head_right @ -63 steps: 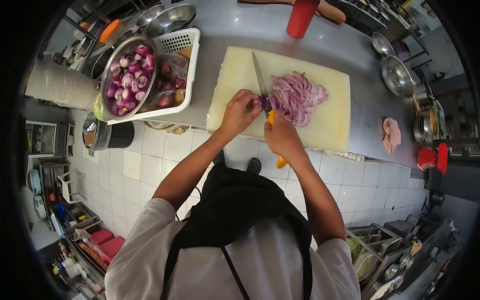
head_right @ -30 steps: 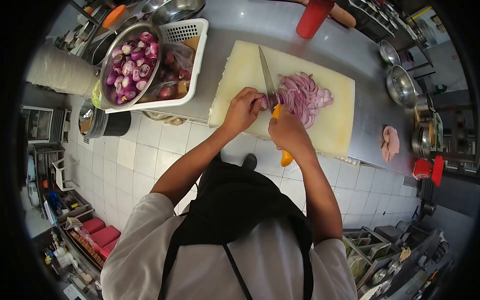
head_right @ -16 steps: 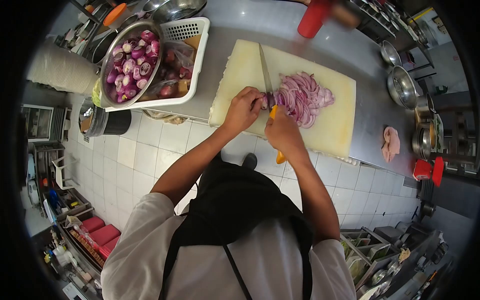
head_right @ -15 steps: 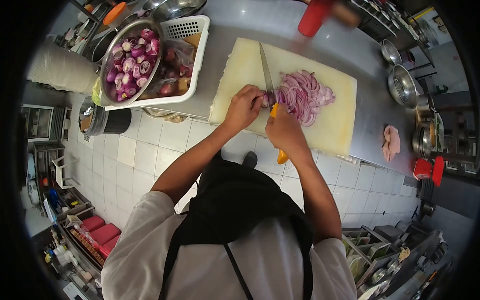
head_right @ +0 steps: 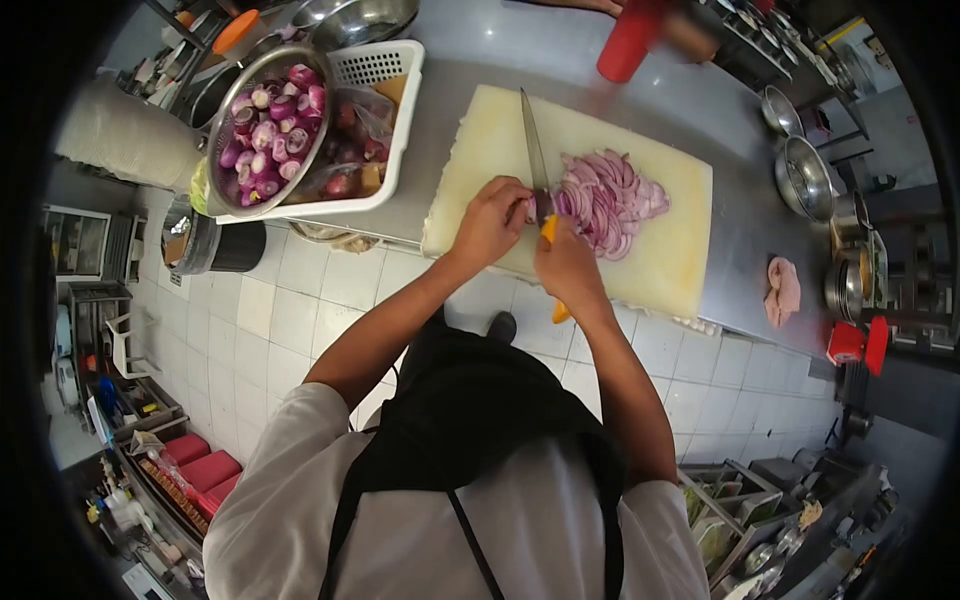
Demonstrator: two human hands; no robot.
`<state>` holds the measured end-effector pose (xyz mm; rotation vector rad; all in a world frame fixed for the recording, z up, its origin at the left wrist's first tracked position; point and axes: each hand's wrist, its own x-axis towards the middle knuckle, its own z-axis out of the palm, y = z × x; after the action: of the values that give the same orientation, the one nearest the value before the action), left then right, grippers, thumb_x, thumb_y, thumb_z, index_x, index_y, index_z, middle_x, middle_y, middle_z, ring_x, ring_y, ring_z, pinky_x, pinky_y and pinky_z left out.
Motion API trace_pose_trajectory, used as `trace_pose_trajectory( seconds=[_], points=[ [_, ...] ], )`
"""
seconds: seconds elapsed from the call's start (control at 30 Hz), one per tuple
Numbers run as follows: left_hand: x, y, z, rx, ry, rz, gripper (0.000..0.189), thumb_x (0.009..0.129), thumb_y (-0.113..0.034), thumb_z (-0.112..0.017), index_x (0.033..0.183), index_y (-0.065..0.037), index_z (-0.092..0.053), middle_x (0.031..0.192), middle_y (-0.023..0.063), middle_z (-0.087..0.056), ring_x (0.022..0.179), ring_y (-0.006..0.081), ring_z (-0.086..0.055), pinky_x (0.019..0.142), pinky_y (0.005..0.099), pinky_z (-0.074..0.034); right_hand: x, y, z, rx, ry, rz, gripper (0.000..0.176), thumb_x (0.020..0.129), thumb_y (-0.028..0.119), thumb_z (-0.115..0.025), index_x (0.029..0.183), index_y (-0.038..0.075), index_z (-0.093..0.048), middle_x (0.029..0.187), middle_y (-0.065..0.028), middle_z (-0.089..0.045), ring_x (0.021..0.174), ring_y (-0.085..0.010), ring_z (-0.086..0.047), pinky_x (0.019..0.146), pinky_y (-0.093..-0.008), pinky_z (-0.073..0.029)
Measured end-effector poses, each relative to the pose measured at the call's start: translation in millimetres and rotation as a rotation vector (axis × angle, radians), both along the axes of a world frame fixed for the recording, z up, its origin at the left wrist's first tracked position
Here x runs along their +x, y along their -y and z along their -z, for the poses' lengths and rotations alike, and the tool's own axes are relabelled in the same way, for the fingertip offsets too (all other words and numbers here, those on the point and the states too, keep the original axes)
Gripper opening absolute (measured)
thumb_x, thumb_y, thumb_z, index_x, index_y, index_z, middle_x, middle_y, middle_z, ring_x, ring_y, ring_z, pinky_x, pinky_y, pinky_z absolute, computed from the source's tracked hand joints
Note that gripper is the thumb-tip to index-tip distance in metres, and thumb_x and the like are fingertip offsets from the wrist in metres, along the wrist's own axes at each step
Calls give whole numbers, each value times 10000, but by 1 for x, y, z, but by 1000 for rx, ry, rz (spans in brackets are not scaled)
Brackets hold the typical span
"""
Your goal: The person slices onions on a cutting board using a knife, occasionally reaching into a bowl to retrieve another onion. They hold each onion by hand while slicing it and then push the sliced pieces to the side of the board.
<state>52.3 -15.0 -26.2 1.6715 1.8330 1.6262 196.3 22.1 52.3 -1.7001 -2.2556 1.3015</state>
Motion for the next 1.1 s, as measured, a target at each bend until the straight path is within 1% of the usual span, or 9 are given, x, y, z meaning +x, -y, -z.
trace_pose_trajectory(
  seconds=[0.13, 0.23, 0.37, 0.47, 0.6, 0.67, 0.9, 1.0, 1.1],
  points=[
    [-23, -5, -14, 49, -241, 282, 222, 826, 72, -644, 1020, 19, -740, 1075, 167, -701, 1054, 372, -666, 938, 432, -547, 33, -24, 28, 134, -35, -73, 358, 1004, 218, -548, 1242, -46, -509, 941, -343, -699, 929, -527, -686, 833, -578, -529],
    [-36, -13, -28, -255, -325, 390, 234, 823, 52, -642, 1023, -6, -748, 1101, 167, -705, 1069, 361, -665, 934, 434, -546, 27, -20, -1, 30, -12, -21, 373, 1006, 235, -559, 1244, -50, -516, 977, -346, -701, 973, -531, -678, 848, -576, -523],
    [-35, -12, -33, -392, -303, 196, 134, 806, -39, -667, 876, -20, -781, 895, 161, -744, 911, 370, -715, 848, 449, -568, 32, -20, 21, 150, -14, -53, 370, 1005, 224, -556, 1248, -51, -517, 939, -332, -707, 901, -500, -705, 801, -553, -541],
    [-16, -7, -29, -429, -77, -22, 132, 813, -80, -667, 810, -11, -780, 771, 162, -739, 781, 372, -725, 778, 453, -578, 35, -14, 32, 218, -59, -102, 359, 1004, 201, -539, 1263, -45, -501, 872, -304, -704, 711, -426, -723, 654, -508, -566],
    [5, -4, -23, -356, 138, -112, 138, 827, -89, -670, 816, -15, -785, 736, 182, -725, 686, 356, -721, 705, 424, -582, 18, 2, -20, -46, -24, -31, 365, 1009, 185, -517, 1263, -72, -470, 838, -258, -693, 547, -329, -695, 506, -438, -555],
    [10, -6, -24, -360, 230, -133, 123, 804, -83, -678, 798, -13, -778, 711, 217, -691, 669, 402, -700, 690, 438, -584, 16, 4, -33, -51, 0, -44, 371, 1009, 186, -518, 1258, -84, -465, 822, -245, -694, 539, -322, -692, 507, -437, -558],
    [13, -5, -13, -270, 292, -154, 149, 853, -103, -684, 846, 7, -784, 686, 214, -691, 599, 361, -690, 630, 411, -564, 11, 10, -49, -113, 37, -31, 382, 1008, 194, -528, 1261, -87, -466, 853, -249, -702, 577, -330, -708, 588, -444, -580],
    [14, -2, -14, -249, 369, -110, 140, 859, -91, -688, 858, 13, -782, 687, 196, -699, 587, 320, -689, 619, 390, -555, 12, 5, 52, 449, -22, -189, 298, 1010, 172, -531, 1208, -36, -451, 795, -194, -638, 524, -304, -646, 476, -417, -539],
    [11, 2, -9, -186, 349, -79, 128, 865, -81, -697, 869, 17, -780, 703, 179, -711, 596, 288, -692, 618, 368, -549, 13, -5, 38, 143, -16, -122, 292, 1004, 168, -543, 1184, -43, -451, 809, -217, -651, 559, -316, -669, 465, -423, -537]
  ],
)
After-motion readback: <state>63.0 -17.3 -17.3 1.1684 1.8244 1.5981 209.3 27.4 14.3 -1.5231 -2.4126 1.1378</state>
